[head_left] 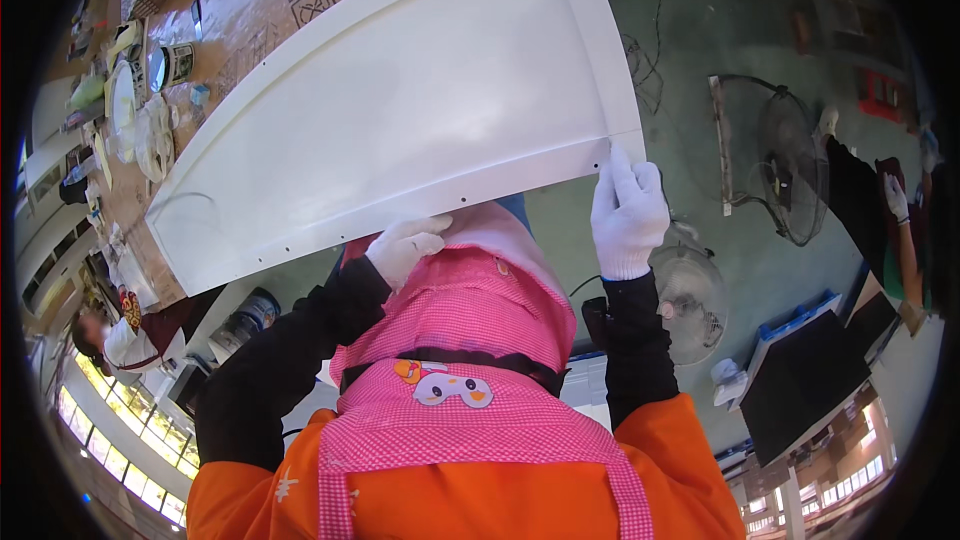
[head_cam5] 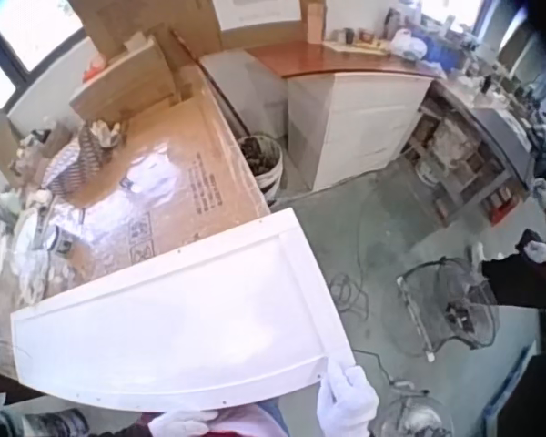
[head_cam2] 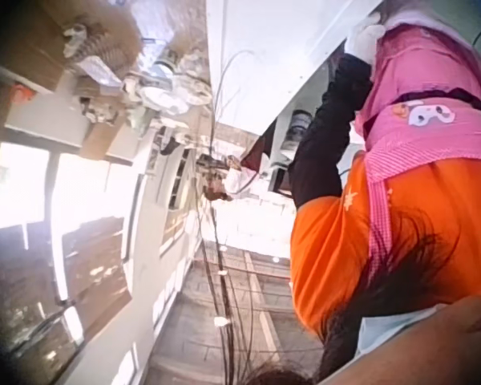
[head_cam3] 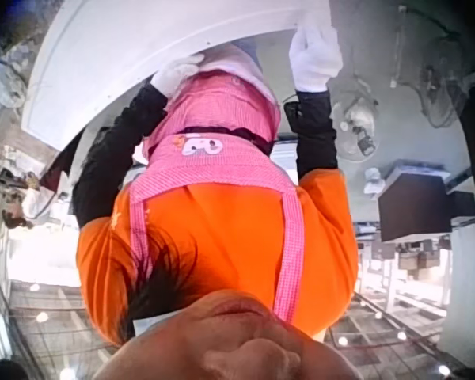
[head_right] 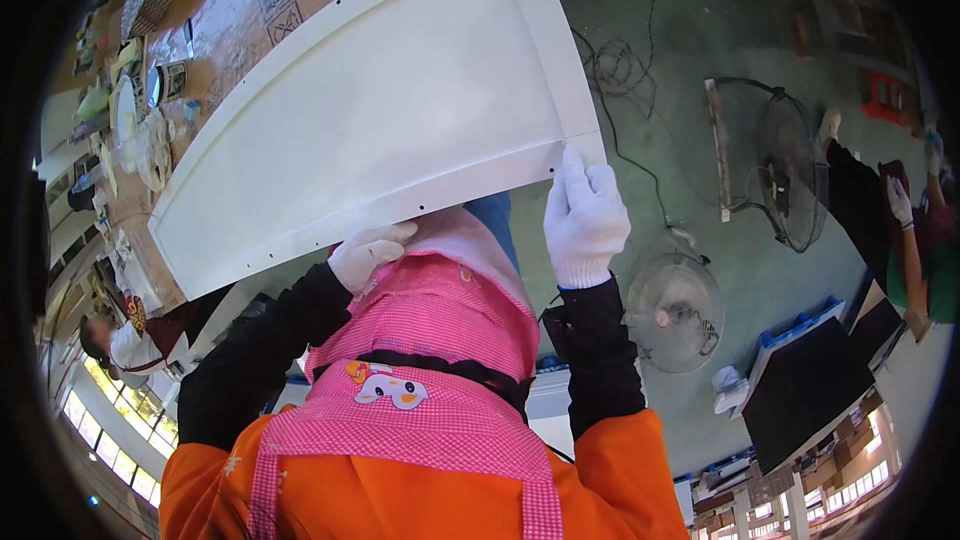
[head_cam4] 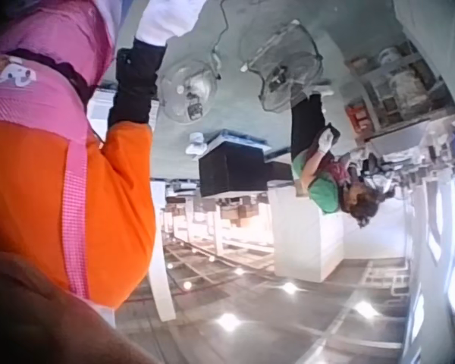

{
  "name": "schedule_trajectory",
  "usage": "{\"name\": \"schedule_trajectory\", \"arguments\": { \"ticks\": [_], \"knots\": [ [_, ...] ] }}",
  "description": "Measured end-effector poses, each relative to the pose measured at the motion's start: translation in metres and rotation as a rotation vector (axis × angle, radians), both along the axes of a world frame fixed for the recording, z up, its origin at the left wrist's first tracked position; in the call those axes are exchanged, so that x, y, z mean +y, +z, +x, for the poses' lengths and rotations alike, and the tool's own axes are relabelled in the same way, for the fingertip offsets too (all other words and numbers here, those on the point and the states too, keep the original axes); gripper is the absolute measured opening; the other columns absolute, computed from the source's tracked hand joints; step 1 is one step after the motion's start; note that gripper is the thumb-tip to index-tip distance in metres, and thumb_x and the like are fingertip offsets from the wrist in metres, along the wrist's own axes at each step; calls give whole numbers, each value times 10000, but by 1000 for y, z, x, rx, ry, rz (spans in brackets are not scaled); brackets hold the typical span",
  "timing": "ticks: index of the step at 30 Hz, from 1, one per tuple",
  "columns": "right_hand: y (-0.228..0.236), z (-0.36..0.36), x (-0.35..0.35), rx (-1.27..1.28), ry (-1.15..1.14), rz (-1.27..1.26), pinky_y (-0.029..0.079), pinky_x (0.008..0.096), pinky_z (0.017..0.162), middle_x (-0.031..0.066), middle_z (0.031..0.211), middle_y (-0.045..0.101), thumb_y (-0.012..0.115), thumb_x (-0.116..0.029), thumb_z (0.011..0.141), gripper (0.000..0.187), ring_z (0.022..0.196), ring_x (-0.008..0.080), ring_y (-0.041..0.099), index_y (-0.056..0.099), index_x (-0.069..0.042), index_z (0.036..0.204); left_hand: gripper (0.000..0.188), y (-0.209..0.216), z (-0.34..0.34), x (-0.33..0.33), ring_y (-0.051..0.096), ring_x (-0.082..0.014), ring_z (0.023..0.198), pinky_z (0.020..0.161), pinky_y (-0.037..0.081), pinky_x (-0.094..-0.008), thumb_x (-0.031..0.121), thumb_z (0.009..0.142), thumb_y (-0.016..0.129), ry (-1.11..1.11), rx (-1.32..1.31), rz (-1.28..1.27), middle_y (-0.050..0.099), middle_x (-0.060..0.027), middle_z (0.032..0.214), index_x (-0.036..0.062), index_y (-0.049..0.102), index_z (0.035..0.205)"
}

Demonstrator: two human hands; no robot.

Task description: Cleaning and scraping a white furniture panel with a utility knife to remove paint or debris from edges and grooves.

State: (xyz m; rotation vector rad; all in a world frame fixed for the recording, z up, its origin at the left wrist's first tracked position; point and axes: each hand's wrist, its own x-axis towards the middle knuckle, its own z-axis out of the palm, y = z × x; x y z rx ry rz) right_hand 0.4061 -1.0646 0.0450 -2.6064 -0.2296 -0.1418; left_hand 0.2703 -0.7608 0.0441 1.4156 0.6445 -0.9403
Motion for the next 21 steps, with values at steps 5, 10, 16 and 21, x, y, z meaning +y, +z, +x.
{"name": "schedule_trajectory", "arguments": {
  "ticks": [5, 10, 16, 21],
  "knots": [
    [1, 3, -11, 31, -53, 19, 468, 362, 540, 49, 766, 543, 749, -64, 848, 359, 592, 228, 573, 743, -114, 1203, 503, 4, 13, -5, 542, -345, 1329, 1119, 425, -420, 316, 1005, 562, -230, -154, 9, 581, -199, 1425, -37, 569, 1363],
    [-6, 6, -18, -51, -57, 54, 465, 348, 542, 47, 764, 539, 755, -48, 844, 373, 582, 215, 562, 743, -110, 1212, 598, -31, -17, 1, 511, -377, 1347, 1132, 431, -475, 384, 1060, 482, -1, -32, -224, 470, -255, 1494, -62, 423, 1453],
    [-6, 8, -20, -22, -35, 14, 460, 354, 534, 51, 755, 529, 754, -54, 847, 389, 574, 217, 557, 736, -119, 1230, 636, 24, 54, -37, 474, -448, 1353, 1162, 405, -510, 407, 1094, 362, 934, 555, -485, 367, -373, 1497, -87, 314, 1490],
    [-4, 10, -20, 32, -62, 8, 453, 367, 526, 55, 763, 525, 744, -46, 848, 410, 565, 229, 550, 721, -111, 1253, 647, 8, 54, -40, 507, -411, 1342, 1082, 493, -504, 466, 1074, 414, 1201, 531, -683, 450, -269, 1479, -33, 355, 1482]
  ]
}}
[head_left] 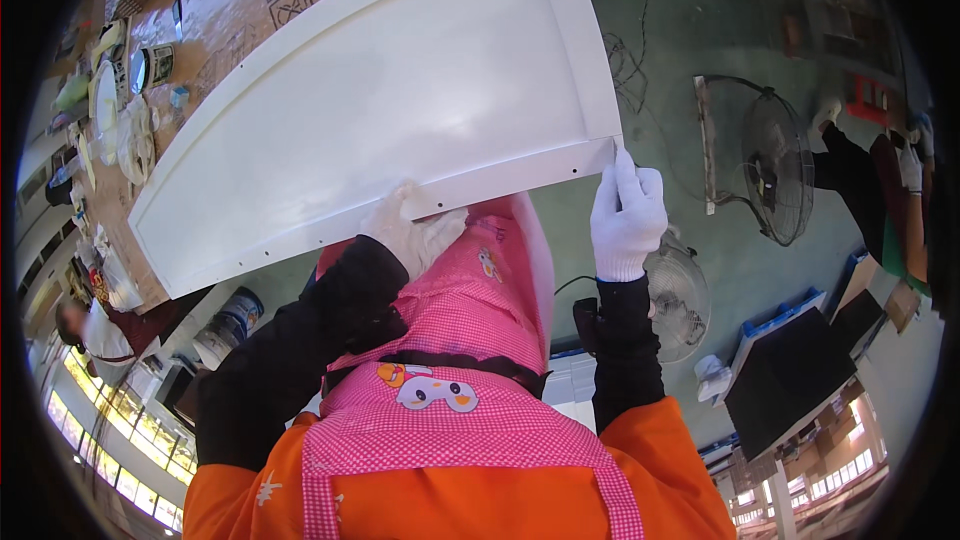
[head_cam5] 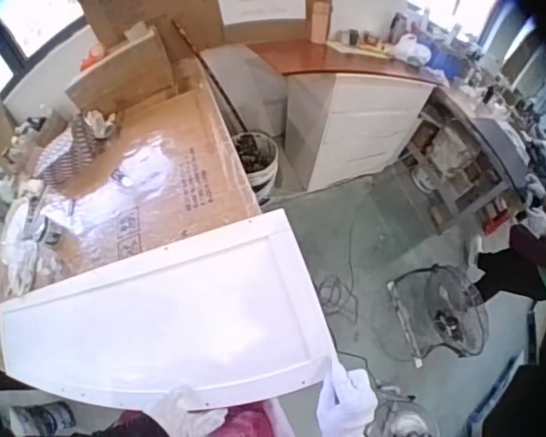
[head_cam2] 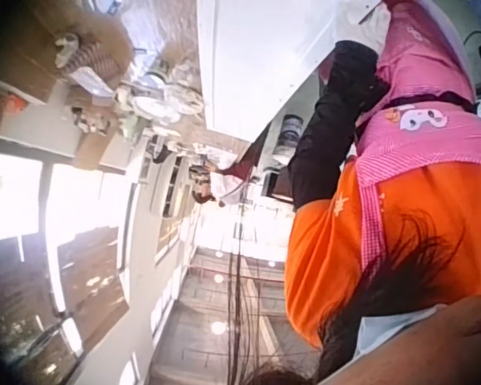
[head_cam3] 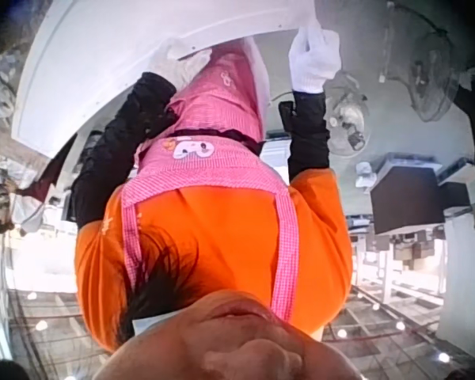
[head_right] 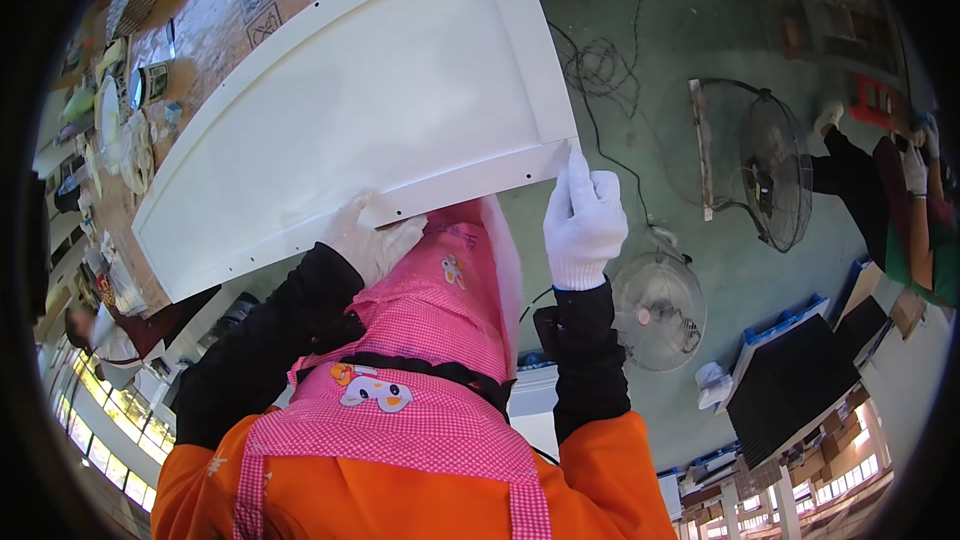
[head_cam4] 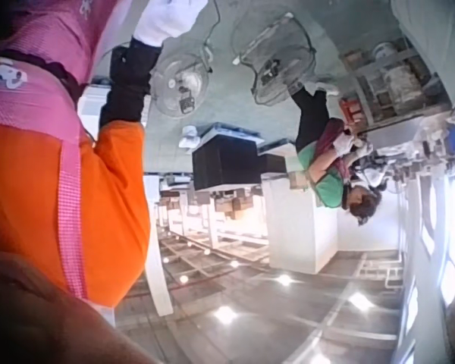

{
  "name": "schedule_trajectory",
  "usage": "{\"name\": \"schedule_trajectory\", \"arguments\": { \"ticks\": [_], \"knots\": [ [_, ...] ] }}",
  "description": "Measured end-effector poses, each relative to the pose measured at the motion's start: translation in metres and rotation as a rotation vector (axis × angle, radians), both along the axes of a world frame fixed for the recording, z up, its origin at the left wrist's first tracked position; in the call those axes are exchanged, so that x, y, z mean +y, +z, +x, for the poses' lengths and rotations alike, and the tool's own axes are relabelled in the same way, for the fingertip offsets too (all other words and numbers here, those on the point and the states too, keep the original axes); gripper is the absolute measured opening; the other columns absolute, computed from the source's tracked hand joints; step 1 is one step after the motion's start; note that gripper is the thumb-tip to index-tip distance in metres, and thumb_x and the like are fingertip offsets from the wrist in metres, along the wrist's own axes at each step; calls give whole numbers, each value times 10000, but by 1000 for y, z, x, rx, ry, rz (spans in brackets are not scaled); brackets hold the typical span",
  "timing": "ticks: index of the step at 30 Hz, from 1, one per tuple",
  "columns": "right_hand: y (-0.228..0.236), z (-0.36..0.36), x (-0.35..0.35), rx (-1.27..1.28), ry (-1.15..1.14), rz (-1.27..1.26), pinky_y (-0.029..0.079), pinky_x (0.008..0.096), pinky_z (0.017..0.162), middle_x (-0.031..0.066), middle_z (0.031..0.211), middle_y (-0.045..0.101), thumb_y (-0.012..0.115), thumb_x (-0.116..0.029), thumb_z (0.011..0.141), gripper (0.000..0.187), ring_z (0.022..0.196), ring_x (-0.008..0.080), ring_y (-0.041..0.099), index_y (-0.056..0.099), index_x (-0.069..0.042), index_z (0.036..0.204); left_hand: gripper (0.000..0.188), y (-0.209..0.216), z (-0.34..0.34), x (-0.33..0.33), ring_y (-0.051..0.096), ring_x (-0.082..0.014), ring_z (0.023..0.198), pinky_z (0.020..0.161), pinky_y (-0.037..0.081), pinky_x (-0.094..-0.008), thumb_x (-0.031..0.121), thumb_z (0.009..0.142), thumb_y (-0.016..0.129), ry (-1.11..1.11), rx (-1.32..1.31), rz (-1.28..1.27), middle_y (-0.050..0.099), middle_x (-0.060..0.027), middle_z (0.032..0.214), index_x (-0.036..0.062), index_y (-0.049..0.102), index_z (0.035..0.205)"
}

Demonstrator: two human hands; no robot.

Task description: Cleaning and scraping a white furniture panel with a utility knife to remove paint or debris from edges and grooves.

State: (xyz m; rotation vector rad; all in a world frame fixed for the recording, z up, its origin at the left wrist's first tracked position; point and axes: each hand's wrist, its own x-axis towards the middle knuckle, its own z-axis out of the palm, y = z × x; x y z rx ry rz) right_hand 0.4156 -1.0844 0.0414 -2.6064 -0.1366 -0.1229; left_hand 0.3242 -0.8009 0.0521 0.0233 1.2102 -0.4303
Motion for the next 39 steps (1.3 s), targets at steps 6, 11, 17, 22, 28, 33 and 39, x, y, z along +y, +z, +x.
{"name": "schedule_trajectory", "arguments": {
  "ticks": [6, 11, 17, 22, 28, 33, 39],
  "knots": [
    [6, 0, 3, 61, -3, 64, 449, 358, 532, 66, 764, 525, 735, -39, 858, 369, 571, 228, 556, 725, -87, 1224, 622, -11, -9, -3, 547, -395, 1308, 983, 559, -491, 466, 1071, 416, -50, -151, 70, 481, -248, 1454, -4, 382, 1477],
    [5, 1, -1, 71, 40, 88, 452, 357, 541, 70, 767, 525, 734, -41, 862, 369, 575, 225, 560, 724, -95, 1227, 642, -1, 1, -4, 529, -396, 1323, 999, 552, -483, 475, 1068, 411, -2, 49, 29, 461, -251, 1473, -7, 368, 1490],
    [5, -2, 5, 67, 44, 83, 449, 353, 539, 64, 768, 529, 732, -42, 867, 337, 569, 213, 549, 731, -89, 1200, 645, 0, 4, -7, 549, -399, 1299, 975, 566, -478, 486, 1062, 410, 20, 24, 23, 471, -238, 1465, 1, 372, 1485],
    [9, 4, 0, 95, -26, 94, 436, 344, 529, 52, 765, 523, 727, -24, 862, 384, 561, 190, 533, 729, -104, 1238, 602, -9, -3, -7, 575, -379, 1269, 918, 586, -465, 475, 1061, 422, -2, -10, 71, 514, -207, 1422, 12, 427, 1445],
    [11, 5, 5, 103, 14, 78, 427, 340, 528, 55, 759, 511, 719, -13, 861, 410, 554, 192, 523, 722, -96, 1263, 607, -37, -26, 9, 434, -353, 1403, 1117, 448, -505, 451, 1076, 380, 793, 138, -1016, 398, -210, 1555, 22, 375, 1506],
    [14, 4, 7, 126, -8, 59, 426, 356, 526, 63, 768, 512, 704, -18, 867, 410, 560, 206, 530, 711, -87, 1271, 597, 6, 10, -11, 560, -385, 1289, 922, 590, -476, 465, 1049, 434, 5, 107, 81, 514, -219, 1425, 11, 435, 1437],
    [14, -3, 21, 79, 17, 22, 450, 367, 531, 69, 775, 507, 709, -31, 865, 386, 564, 225, 542, 705, -80, 1248, 609, -3, 7, -10, 566, -399, 1279, 935, 582, -488, 470, 1035, 431, 52, 89, 54, 522, -220, 1423, 20, 431, 1446]
  ]
}}
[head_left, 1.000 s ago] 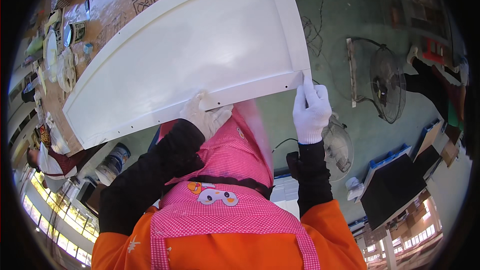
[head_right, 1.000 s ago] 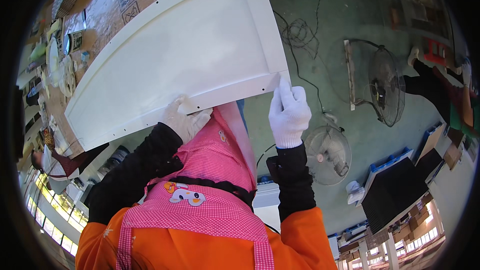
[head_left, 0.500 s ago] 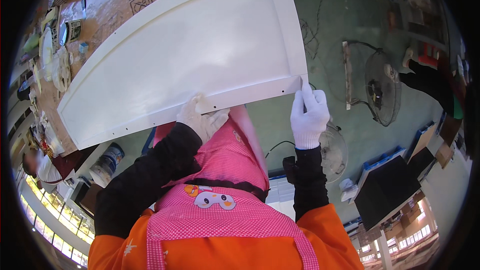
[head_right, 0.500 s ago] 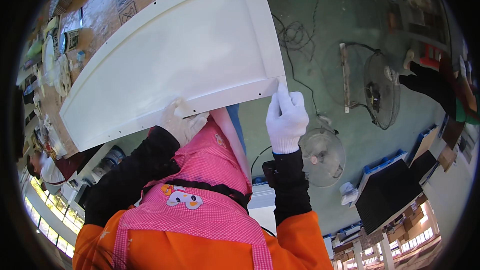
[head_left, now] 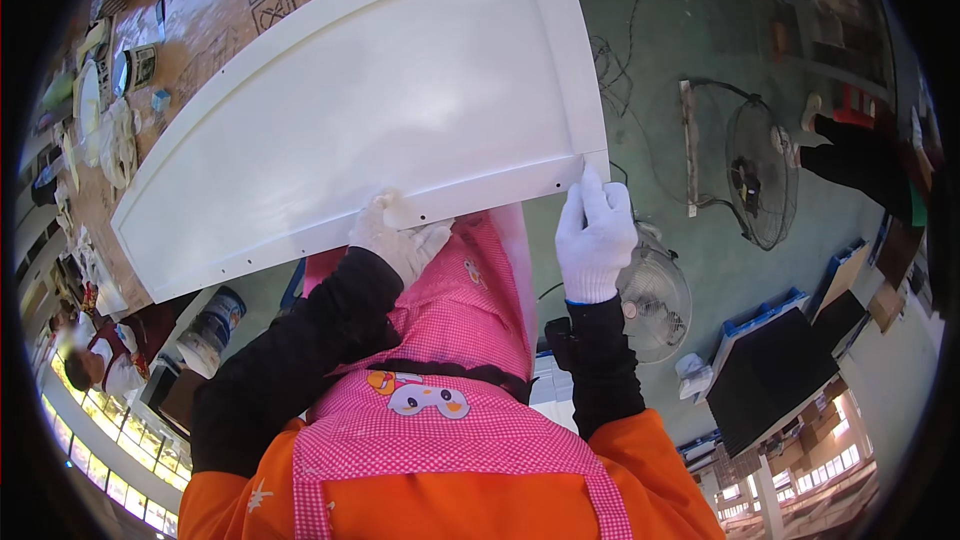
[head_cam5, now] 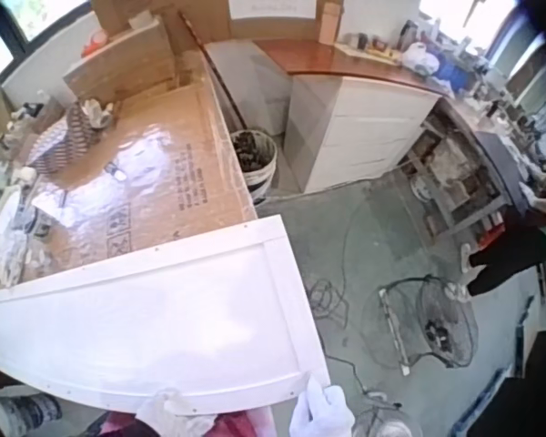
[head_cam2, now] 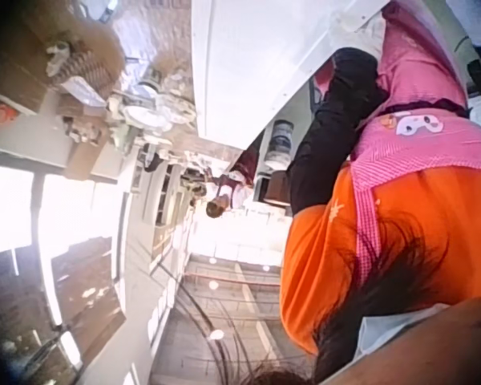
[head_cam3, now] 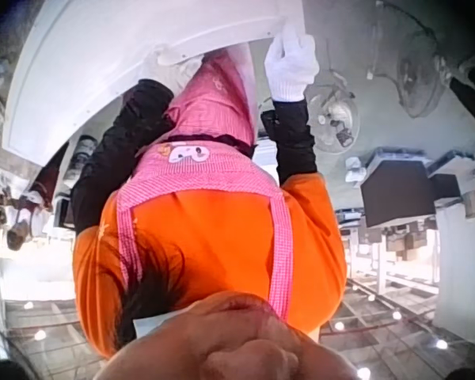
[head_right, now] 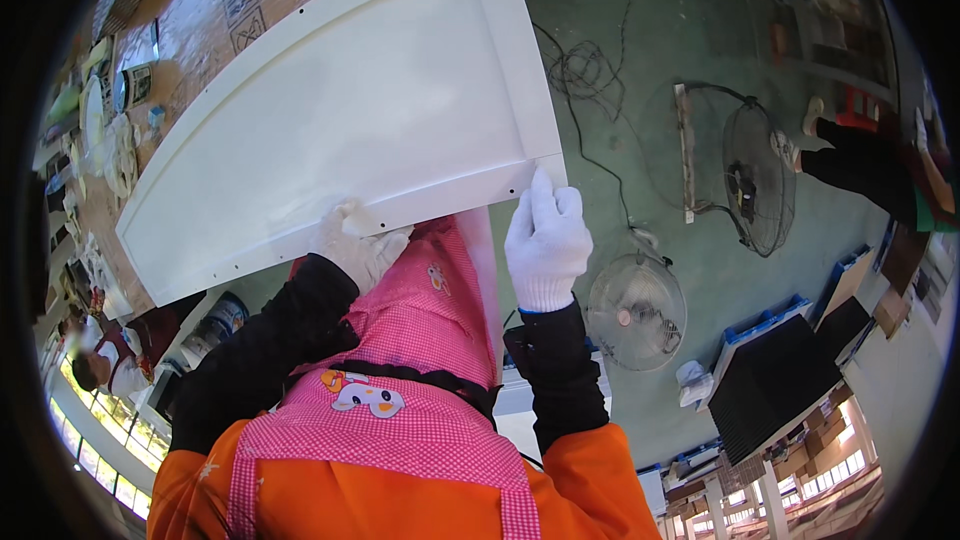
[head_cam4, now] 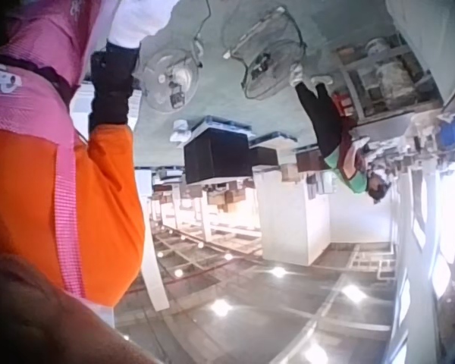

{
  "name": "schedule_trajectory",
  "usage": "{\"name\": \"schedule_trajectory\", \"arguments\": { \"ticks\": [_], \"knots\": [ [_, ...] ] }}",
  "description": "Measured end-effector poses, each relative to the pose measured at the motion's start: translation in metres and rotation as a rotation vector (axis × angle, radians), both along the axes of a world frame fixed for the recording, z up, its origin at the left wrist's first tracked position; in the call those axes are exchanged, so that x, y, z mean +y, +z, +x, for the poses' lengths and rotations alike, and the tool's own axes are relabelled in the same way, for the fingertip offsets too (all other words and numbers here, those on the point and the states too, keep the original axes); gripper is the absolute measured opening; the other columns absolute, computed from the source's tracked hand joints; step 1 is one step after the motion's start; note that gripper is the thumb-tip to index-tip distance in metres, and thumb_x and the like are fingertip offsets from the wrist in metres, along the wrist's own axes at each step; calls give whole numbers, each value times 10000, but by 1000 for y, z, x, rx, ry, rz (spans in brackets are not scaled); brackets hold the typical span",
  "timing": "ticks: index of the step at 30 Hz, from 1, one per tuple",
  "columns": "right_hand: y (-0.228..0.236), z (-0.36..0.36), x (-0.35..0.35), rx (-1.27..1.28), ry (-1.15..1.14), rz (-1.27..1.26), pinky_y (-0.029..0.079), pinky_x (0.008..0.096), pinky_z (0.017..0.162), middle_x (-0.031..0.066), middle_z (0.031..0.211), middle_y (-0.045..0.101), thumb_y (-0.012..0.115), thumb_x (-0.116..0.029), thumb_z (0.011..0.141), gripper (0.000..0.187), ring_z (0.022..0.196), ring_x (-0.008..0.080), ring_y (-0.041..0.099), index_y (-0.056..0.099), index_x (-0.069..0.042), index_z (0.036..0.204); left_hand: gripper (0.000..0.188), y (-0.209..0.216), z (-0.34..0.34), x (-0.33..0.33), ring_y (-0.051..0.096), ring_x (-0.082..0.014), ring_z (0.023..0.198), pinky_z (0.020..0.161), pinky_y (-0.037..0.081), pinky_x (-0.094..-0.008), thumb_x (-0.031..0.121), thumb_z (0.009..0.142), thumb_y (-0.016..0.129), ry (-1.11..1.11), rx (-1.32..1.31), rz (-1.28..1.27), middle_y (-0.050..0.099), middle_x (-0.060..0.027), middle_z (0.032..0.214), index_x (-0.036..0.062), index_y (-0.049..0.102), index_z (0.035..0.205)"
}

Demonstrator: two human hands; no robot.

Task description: Cleaning and scraping a white furniture panel with a utility knife to remove paint or debris from edges and grooves.

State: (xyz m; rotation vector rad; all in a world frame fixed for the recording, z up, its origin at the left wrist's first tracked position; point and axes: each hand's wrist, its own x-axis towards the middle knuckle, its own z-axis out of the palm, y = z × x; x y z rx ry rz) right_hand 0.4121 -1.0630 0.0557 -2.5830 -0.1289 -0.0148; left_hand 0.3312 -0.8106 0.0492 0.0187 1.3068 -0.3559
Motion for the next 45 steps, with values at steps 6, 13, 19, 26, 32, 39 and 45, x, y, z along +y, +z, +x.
{"name": "schedule_trajectory", "arguments": {
  "ticks": [6, 13, 19, 26, 32, 39, 45],
  "knots": [
    [2, 3, -8, 60, -56, 4, 471, 359, 535, 61, 788, 526, 724, -44, 856, 383, 577, 225, 578, 715, -91, 1236, 612, -2, -1, 1, 575, -402, 1261, 933, 581, -487, 470, 1030, 433, 20, 14, -18, 524, -224, 1418, 12, 431, 1435],
    [1, 2, -9, 72, -28, 30, 446, 356, 524, 61, 776, 514, 719, -29, 856, 394, 563, 216, 551, 717, -82, 1246, 628, 0, 2, 0, 574, -405, 1254, 935, 578, -489, 472, 1022, 444, 27, 57, -7, 523, -229, 1423, -7, 428, 1428],
    [-6, 2, -13, -21, 10, 87, 439, 358, 520, 61, 753, 494, 713, -22, 857, 420, 564, 212, 549, 710, -95, 1270, 631, -2, 0, -1, 567, -407, 1271, 927, 579, -481, 463, 1018, 440, 32, 10, -13, 519, -228, 1430, -3, 417, 1443],
    [3, 8, -11, 83, -43, 28, 446, 370, 523, 59, 755, 494, 709, -40, 869, 387, 555, 218, 551, 714, -99, 1252, 653, -2, 2, -1, 548, -398, 1305, 876, 603, -462, 476, 1019, 414, 23, -3, -26, 498, -222, 1455, 17, 386, 1482],
    [2, 8, -13, 81, -3, 23, 459, 360, 526, 67, 767, 508, 709, -55, 870, 351, 566, 236, 571, 714, -93, 1219, 634, 1, 2, -1, 570, -406, 1265, 876, 597, -446, 459, 1021, 413, 11, 4, 3, 511, -232, 1433, 2, 407, 1460],
    [-4, 8, -18, 21, 25, 16, 456, 369, 526, 69, 773, 519, 714, -56, 868, 350, 576, 243, 570, 716, -89, 1216, 624, 4, 6, -4, 561, -412, 1272, 887, 589, -455, 452, 1021, 408, 32, 14, 24, 501, -228, 1443, 0, 417, 1451],
    [-8, 6, -20, 17, 91, -3, 447, 366, 541, 83, 773, 526, 698, -3, 865, 355, 588, 234, 553, 715, -55, 1216, 643, 14, 12, -7, 539, -382, 1325, 955, 573, -447, 481, 1038, 388, -147, 83, 105, 491, -225, 1481, 6, 413, 1471]
  ]
}}
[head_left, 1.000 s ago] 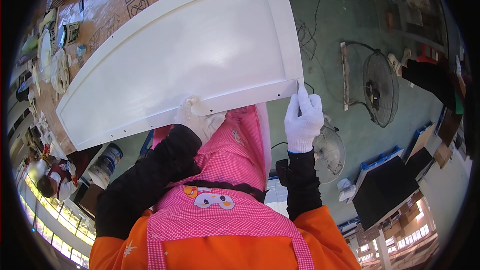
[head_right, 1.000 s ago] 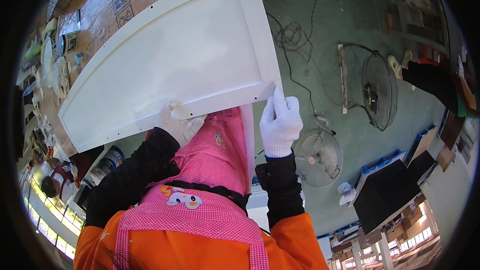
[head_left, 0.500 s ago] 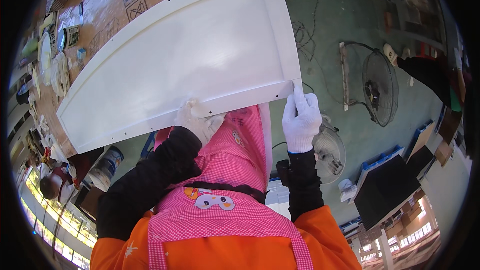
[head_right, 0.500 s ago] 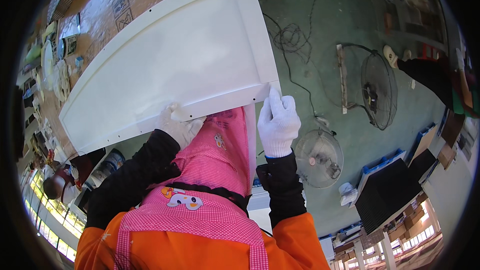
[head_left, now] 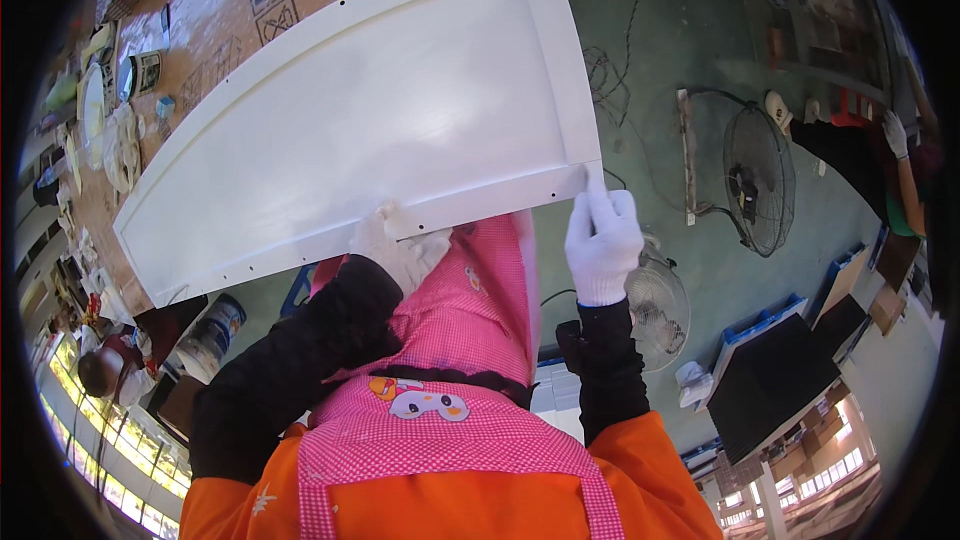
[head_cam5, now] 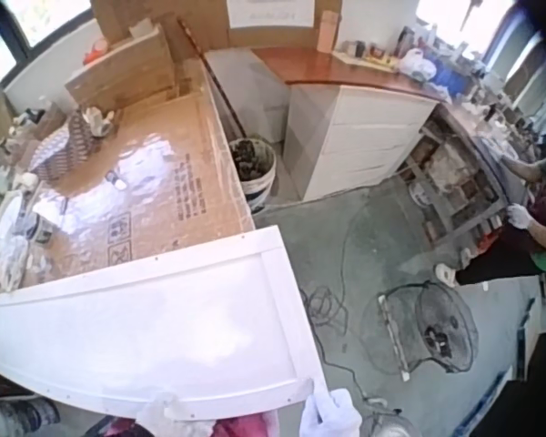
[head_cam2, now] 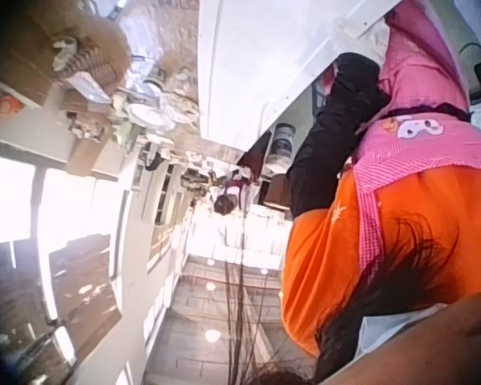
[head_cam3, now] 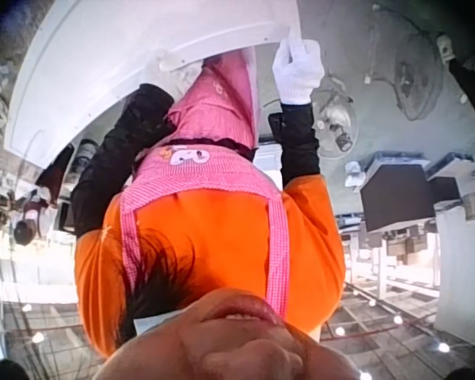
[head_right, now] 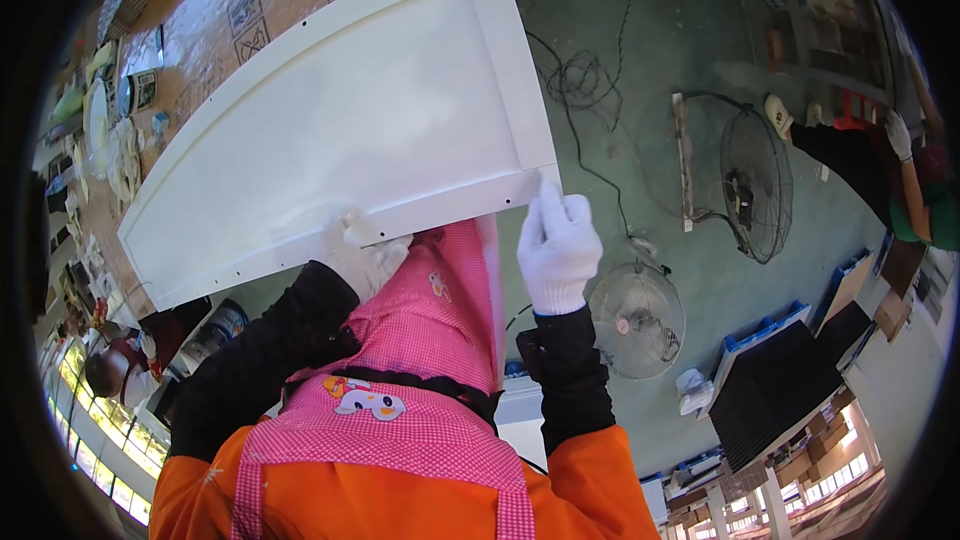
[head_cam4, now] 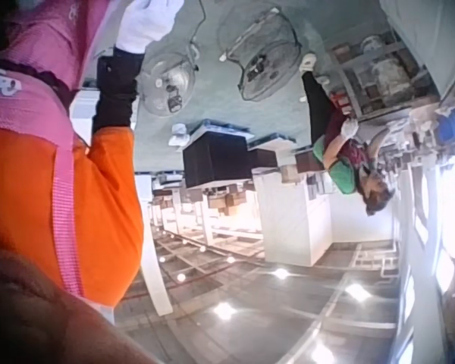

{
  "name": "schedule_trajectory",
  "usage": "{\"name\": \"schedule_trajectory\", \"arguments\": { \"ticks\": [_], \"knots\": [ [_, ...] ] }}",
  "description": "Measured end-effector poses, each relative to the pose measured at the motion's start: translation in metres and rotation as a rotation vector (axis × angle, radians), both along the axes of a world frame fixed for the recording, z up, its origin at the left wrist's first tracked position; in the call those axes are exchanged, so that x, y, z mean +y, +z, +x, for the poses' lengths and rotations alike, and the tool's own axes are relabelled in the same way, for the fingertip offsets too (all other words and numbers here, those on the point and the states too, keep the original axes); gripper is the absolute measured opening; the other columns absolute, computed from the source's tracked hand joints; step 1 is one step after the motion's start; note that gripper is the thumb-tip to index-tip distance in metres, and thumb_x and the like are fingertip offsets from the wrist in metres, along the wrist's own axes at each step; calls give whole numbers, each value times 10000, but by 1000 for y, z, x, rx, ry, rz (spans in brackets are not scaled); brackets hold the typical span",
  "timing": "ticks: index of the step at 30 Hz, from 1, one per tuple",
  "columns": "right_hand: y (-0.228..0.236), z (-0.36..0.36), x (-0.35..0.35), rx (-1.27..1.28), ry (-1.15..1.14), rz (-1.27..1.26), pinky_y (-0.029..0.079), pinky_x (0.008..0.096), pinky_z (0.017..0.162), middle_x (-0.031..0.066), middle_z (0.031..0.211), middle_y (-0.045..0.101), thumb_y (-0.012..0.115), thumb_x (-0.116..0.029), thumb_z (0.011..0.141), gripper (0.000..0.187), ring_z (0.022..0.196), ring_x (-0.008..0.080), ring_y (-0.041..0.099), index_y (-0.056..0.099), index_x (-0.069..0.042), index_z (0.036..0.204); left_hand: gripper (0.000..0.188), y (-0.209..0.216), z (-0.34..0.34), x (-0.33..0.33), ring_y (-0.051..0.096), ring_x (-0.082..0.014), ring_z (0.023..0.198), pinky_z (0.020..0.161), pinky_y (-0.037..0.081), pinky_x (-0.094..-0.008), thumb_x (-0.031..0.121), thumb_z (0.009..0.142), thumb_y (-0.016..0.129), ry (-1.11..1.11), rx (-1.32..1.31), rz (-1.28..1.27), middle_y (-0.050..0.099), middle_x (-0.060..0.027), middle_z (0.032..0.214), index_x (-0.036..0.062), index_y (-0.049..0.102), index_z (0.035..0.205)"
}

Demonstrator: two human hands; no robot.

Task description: Cleaning and scraping a white furniture panel with a utility knife to remove paint or debris from edges and grooves.

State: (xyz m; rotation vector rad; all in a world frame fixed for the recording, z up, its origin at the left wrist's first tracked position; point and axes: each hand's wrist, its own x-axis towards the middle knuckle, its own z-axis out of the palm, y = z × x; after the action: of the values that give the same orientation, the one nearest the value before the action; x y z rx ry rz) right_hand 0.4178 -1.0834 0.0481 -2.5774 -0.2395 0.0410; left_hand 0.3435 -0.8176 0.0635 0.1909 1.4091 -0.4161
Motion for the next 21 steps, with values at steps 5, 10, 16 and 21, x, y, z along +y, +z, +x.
{"name": "schedule_trajectory", "arguments": {
  "ticks": [5, 10, 16, 21],
  "knots": [
    [11, 22, -26, -111, -372, 207, 382, 277, 569, 15, 783, 534, 695, 9, 912, 280, 632, 88, 456, 732, 14, 1189, 589, 64, 17, -15, 549, -356, 1334, 982, 570, -444, 393, 1083, 417, -366, -63, -350, 479, -243, 1499, -5, 358, 1512],
    [14, 35, -20, 13, -397, 336, 385, 267, 573, 8, 805, 521, 692, -22, 932, 291, 644, 75, 454, 705, 46, 1215, 613, 141, 64, -35, 533, -346, 1359, 1107, 463, -449, 181, 1029, 554, -759, -1045, -71, 496, -201, 1486, -2, 285, 1548],
    [48, 55, -3, 58, -404, 359, 368, 257, 584, -9, 793, 500, 679, -25, 938, 303, 657, 66, 430, 700, 48, 1232, 452, 309, 96, -63, 698, -240, 912, 704, 573, -392, 153, 872, 635, -1327, -942, 1044, 672, -95, 1083, 11, 572, 1297],
    [38, 69, 22, 32, -239, 477, 368, 242, 595, -24, 772, 477, 695, -5, 923, 298, 670, 54, 414, 704, 67, 1212, 442, 306, 73, -83, 698, -243, 917, 712, 572, -391, 154, 874, 633, -1131, -1176, 1175, 673, -100, 1082, 12, 576, 1289]
  ]
}}
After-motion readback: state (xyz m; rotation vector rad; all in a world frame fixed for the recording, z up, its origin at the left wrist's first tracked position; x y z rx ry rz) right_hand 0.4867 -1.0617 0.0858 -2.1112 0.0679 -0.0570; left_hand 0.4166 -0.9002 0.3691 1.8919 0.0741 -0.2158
